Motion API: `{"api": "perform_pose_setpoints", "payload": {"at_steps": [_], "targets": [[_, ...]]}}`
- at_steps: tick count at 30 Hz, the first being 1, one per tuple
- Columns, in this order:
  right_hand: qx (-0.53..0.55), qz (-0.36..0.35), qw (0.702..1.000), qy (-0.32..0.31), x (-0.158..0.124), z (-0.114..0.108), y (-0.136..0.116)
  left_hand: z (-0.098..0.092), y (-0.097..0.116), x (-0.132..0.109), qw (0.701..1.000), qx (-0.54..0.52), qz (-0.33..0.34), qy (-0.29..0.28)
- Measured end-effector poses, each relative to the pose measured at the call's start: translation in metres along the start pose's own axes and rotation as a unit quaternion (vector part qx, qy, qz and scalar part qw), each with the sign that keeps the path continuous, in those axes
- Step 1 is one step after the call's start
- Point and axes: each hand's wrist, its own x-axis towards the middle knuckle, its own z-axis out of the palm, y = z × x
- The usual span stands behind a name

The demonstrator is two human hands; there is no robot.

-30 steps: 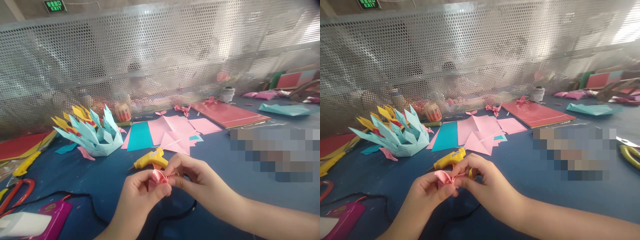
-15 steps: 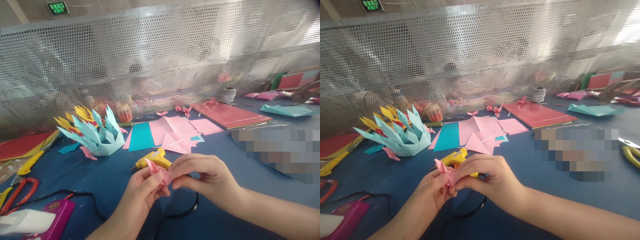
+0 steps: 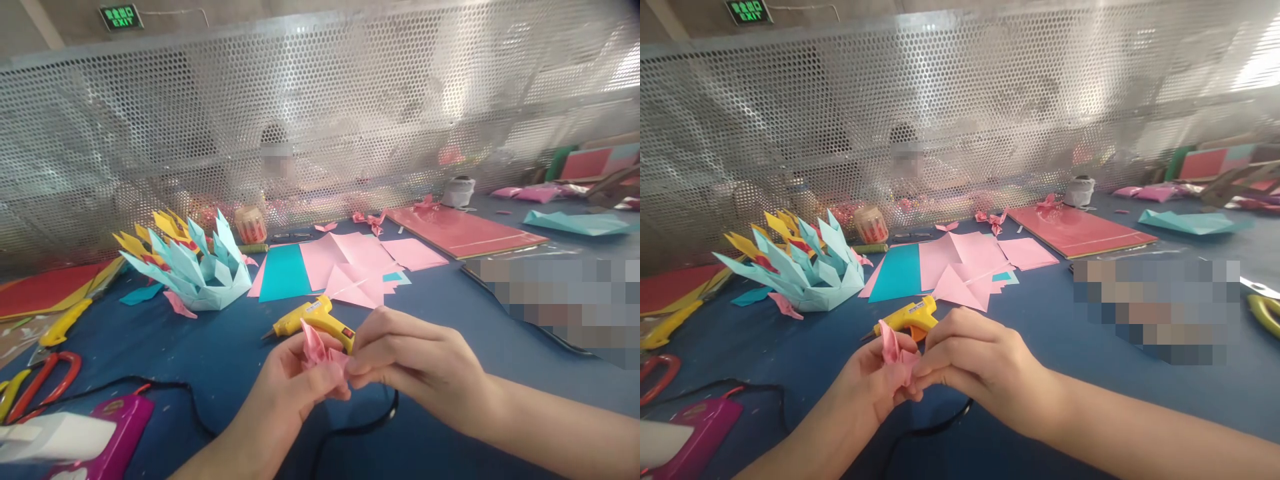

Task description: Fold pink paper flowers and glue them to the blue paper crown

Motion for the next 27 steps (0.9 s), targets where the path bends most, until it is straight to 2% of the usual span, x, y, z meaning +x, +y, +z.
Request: {"api": "perform_pose_setpoints", "payload": {"at_steps": [6,12,14,18,22,25,27], "targets": [[0.032,-0.004,0.999,-0.034,-0.002,-0.002,0.003,-0.003,0.002,0.001,1.000,0.015,0.009,-0.001],[0.003,-0.060,0.995,-0.073,-0.005,-0.004,0.008,-0.002,0.001,0.000,0.999,-0.005,-0.036,0.003],[-0.002,-0.061,0.996,-0.069,-0.005,-0.003,0.007,-0.002,0.000,-0.001,0.999,-0.019,-0.039,-0.001],[0.027,0.003,0.999,-0.034,-0.003,0.001,0.002,-0.003,0.000,-0.002,0.998,-0.043,-0.044,-0.019],[0.077,0.099,0.992,0.011,-0.002,0.008,-0.005,-0.003,0.001,-0.001,0.998,-0.041,-0.033,-0.033],[0.122,0.168,0.978,0.033,-0.001,0.011,-0.009,-0.002,0.002,-0.002,0.999,-0.015,-0.009,-0.027],[0.141,0.194,0.970,0.040,0.000,0.011,-0.010,-0.001,0.001,-0.003,0.999,0.021,0.037,-0.011]]}}
